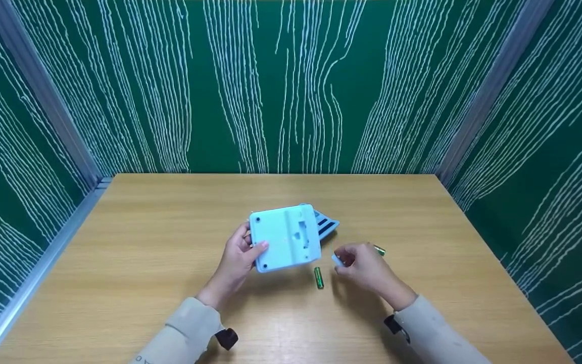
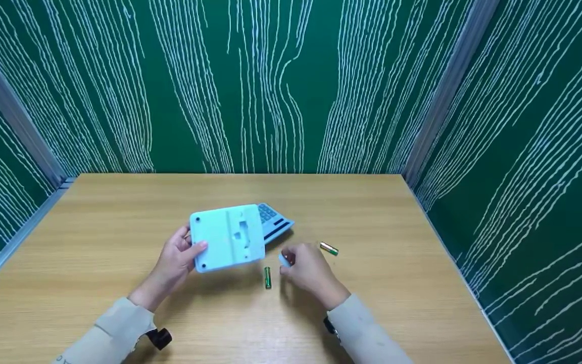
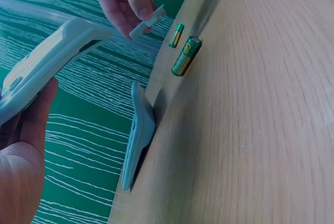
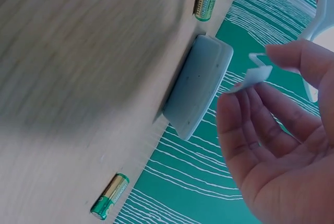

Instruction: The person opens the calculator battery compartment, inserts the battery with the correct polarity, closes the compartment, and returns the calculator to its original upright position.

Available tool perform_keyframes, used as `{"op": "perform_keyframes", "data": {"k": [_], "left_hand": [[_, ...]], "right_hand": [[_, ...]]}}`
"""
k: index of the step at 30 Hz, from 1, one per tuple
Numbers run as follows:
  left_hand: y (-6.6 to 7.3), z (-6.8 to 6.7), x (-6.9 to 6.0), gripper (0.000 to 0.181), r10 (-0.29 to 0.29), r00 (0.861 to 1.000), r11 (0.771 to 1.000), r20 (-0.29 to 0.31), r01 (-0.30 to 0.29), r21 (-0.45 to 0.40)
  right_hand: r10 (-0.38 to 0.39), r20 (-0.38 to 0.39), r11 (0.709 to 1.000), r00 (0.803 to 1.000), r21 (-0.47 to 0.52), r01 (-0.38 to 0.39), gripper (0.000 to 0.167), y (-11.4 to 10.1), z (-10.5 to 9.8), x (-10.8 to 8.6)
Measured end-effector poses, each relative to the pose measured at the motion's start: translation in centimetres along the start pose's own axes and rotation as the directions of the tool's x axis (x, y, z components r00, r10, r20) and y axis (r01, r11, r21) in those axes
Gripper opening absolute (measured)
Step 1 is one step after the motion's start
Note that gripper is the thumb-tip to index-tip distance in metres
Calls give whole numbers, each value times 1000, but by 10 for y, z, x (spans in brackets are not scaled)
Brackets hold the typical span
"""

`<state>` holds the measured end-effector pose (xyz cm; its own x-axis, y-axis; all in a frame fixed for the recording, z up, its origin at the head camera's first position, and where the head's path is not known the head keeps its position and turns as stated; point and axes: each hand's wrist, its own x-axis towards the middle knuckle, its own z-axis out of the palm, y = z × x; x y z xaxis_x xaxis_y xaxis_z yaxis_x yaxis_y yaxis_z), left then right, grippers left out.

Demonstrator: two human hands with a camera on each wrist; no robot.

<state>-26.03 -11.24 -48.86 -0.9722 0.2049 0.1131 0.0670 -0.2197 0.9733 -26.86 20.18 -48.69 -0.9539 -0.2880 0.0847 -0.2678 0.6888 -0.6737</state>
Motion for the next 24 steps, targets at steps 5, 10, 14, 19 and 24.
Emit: {"op": "perform_keyframes", "data": {"k": [5,10,14,19,24], "left_hand": [[0,0,1,64,17,1000,1000,7,-17,7],[0,0,2,66,4,1000,1000,5,-4,19],[0,0,1,65,2,1000,1000,1,-2,23],[1,1,0,66,-3,1000,1000,-8,3,25],[2,2,-1,65,-6,1000,1000,-9,6,24]], "right_hand": [[-44,47,998,998,-41,46,20,7,0,2],[-18,84,998,996,-64,24,21,9,1,2],[2,105,997,994,-75,6,19,11,2,2],[37,137,995,990,-97,-24,18,13,3,1],[59,157,993,986,-107,-43,19,15,5,-1]]}}
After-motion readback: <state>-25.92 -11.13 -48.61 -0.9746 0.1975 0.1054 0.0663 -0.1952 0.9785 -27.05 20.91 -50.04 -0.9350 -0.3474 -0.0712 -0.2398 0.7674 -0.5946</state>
